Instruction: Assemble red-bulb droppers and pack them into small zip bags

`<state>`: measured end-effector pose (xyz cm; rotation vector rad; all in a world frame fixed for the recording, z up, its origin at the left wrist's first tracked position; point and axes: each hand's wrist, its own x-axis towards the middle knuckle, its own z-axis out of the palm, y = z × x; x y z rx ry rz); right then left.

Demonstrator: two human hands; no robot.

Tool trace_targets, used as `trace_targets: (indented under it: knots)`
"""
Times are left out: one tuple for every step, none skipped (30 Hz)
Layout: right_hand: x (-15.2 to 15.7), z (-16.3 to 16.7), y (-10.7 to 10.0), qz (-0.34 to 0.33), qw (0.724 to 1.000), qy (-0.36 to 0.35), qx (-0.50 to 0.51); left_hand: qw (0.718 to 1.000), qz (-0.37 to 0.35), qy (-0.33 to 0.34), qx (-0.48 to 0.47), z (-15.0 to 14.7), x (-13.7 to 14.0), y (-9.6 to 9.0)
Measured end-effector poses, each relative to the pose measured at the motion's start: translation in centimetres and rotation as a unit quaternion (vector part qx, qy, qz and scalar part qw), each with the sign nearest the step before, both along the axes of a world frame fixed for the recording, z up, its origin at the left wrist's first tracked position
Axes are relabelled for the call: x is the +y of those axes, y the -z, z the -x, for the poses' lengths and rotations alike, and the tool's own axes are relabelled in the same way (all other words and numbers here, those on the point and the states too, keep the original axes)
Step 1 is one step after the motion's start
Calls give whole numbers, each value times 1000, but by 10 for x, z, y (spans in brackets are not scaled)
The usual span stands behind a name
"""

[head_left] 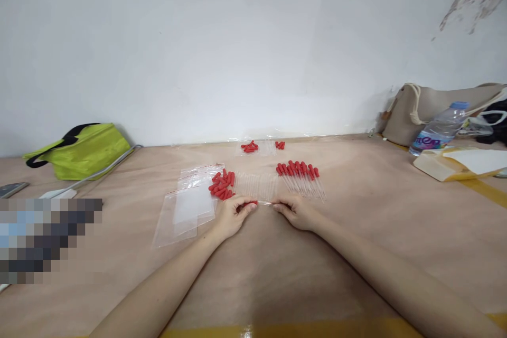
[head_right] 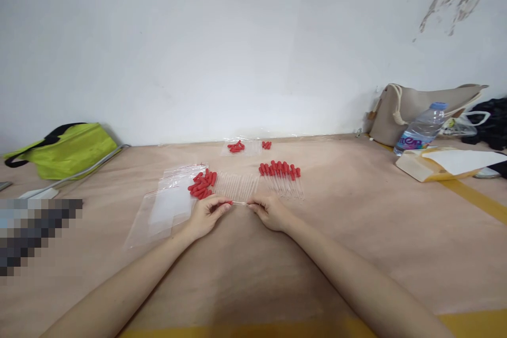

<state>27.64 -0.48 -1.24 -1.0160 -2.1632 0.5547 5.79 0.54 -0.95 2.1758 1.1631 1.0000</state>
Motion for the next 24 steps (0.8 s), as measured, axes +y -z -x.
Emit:
trace_targets:
  knots:
    - [1, 0, 0, -3, 1000, -4, -8, 1000, -4, 7, 7, 0, -1, -2]
    - [1, -1, -1, -7, 1000, -2, -16, 1000, -5, 12, 14, 0, -2, -4]
    - [1, -1, -1, -12, 1000, 2, -23, 1000, -4, 15, 21, 0, -3, -5]
    - [2, -1, -1, -15, 999, 7, -30, 1000, -2, 16, 26, 0, -4, -6]
    - [2, -1, -1, -18, 999, 12, -36, 999, 1, 19, 29, -1, -5, -7]
    - [2, -1, -1, -21, 999, 17, -42, 999, 5, 23, 30, -1, -5, -8]
    - [2, -1, -1, -24, 998, 22, -48, 999, 8, 29, 31, 0, -5, -8]
    - [2, 0, -1, -27, 998, 27, -56, 999, 10, 33, 32, 0, -6, -8]
    - [1, 0, -1, -31, 997, 34, -65, 999, 12, 38, 34, -1, -6, -9]
    - [1, 0, -1, -37, 996, 42, -73, 998, 12, 41, 36, -1, -6, -9]
    - [0, 0, -1, -42, 994, 49, -83, 998, 10, 43, 40, -1, -6, -9]
    - [-1, 0, -1, -46, 993, 57, -92, 998, 4, 41, 44, -1, -7, -10]
    - [-2, 0, -2, -51, 992, 63, -101, 998, -3, 38, 48, -2, -7, -10]
    - [-3, 1, -2, -55, 990, 68, -109, 998, -13, 34, 51, -2, -7, -10]
    - [-5, 1, -3, -59, 989, 71, -116, 998, -22, 30, 54, -3, -8, -11]
    - [-6, 1, -3, -62, 988, 74, -122, 998, -31, 27, 56, -3, -8, -11]
    - [-7, 1, -4, -65, 987, 75, -127, 997, -36, 26, 57, -4, -9, -11]
    - [-7, 1, -4, -69, 986, 75, -129, 997, -39, 27, 57, -4, -9, -12]
    - [-8, 1, -4, -73, 986, 73, -131, 997, -40, 28, 57, -4, -10, -12]
    - [-8, 1, -4, -77, 986, 71, -131, 997, -40, 28, 57, -4, -10, -12]
    - [-8, 1, -3, -83, 986, 66, -132, 997, -40, 30, 58, -4, -11, -12]
    - [-8, 1, -3, -89, 985, 62, -132, 997, -40, 32, 59, -4, -11, -13]
    - [-8, 1, -3, -96, 985, 59, -131, 997, -40, 35, 59, -3, -11, -13]
    - [-8, 1, -2, -102, 984, 58, -131, 997, -40, 39, 59, -3, -11, -13]
